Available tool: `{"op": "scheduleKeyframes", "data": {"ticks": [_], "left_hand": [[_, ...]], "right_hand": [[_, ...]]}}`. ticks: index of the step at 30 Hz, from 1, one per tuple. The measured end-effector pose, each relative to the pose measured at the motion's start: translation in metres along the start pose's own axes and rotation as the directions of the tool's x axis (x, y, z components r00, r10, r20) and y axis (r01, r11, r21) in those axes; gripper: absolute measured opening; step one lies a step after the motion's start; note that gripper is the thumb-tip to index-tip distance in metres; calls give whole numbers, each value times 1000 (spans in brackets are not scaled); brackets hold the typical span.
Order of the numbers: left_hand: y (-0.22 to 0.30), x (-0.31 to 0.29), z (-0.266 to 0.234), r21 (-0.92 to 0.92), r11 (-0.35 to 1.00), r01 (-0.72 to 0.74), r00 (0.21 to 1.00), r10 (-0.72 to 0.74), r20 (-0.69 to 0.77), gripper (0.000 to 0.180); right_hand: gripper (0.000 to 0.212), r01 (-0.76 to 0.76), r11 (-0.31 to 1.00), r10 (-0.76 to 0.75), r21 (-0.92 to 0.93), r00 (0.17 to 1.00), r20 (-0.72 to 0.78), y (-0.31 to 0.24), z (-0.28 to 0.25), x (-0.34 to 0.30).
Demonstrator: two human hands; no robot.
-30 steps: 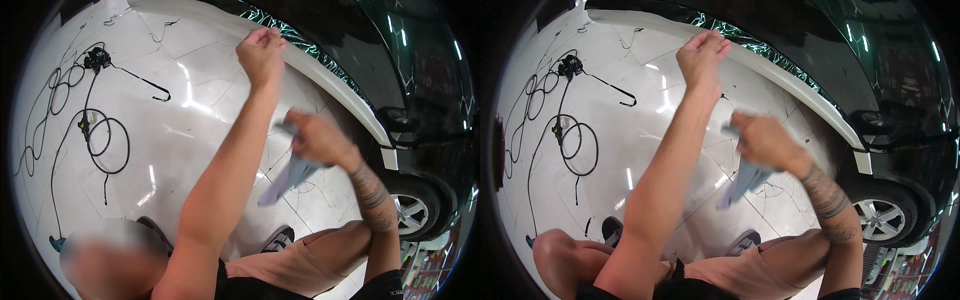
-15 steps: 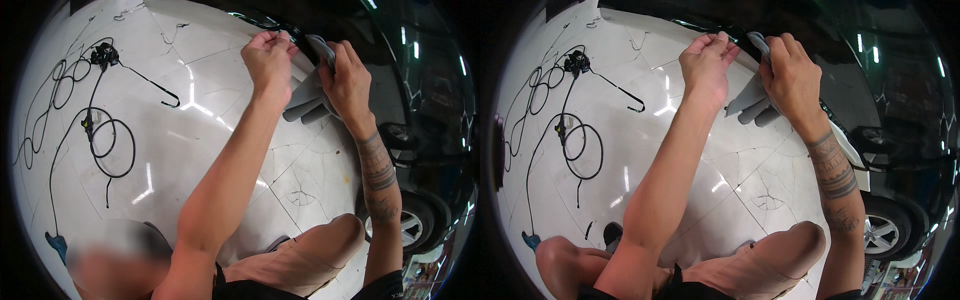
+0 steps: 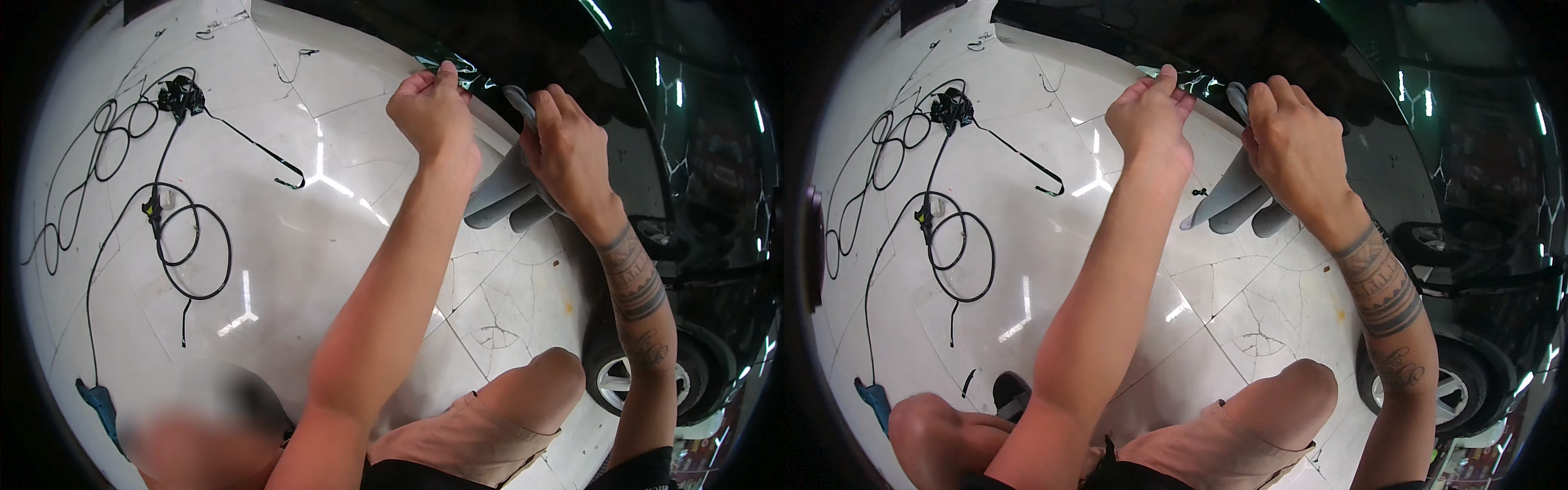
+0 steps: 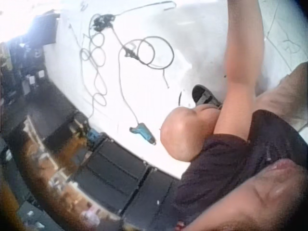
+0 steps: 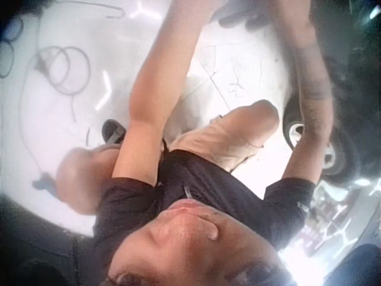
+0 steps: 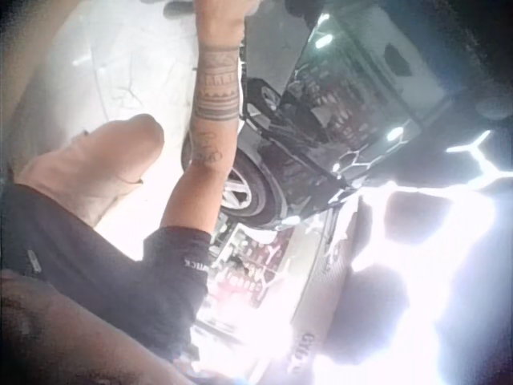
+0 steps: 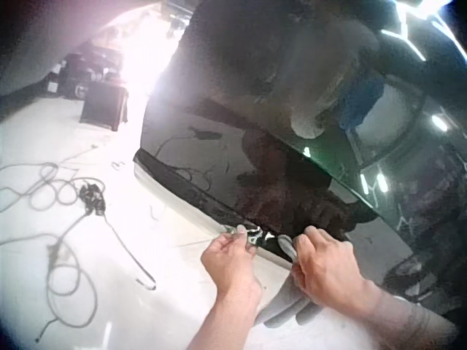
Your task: The person uses a power drill to remove fasteners from the interior side of a car door, then kneels to clean the exterior trim with a cloth and spray. They proceed to apply a clear protective film to the car's side trim, smoothing it with their hands.
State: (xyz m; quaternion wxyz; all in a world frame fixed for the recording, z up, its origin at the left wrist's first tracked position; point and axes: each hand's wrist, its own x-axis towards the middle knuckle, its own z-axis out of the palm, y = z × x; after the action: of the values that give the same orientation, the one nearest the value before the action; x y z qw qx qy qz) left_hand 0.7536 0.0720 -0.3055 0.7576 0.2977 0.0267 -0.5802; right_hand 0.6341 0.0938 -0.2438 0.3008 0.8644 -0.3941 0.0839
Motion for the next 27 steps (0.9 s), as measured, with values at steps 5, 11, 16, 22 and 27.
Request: {"op": "scheduleKeyframes", "data": {"ticks": [5, 11, 16, 22, 27], "left_hand": [[10, -2, 7, -4, 999, 41, 988, -40, 151, 14], [10, -1, -5, -97, 995, 18, 969, 6, 246, 18], [5, -3, -6, -203, 977, 71, 989, -41, 145, 18], [14, 1, -9, -200, 975, 95, 987, -66, 149, 19], [7, 0, -12, -152, 987, 46, 978, -14, 206, 21]], "right_hand": [[25, -28, 999, 28, -24, 1000, 7, 1, 3, -1], [25, -12, 989, 18, 149, 999, -36, 10, -2, 0], [23, -33, 991, 54, 126, 984, -171, -8, 0, 22], [16, 12, 1000, -12, 3, 999, -48, -23, 6, 44], [12, 62, 993, -68, -103, 996, -52, -41, 15, 48]]}}
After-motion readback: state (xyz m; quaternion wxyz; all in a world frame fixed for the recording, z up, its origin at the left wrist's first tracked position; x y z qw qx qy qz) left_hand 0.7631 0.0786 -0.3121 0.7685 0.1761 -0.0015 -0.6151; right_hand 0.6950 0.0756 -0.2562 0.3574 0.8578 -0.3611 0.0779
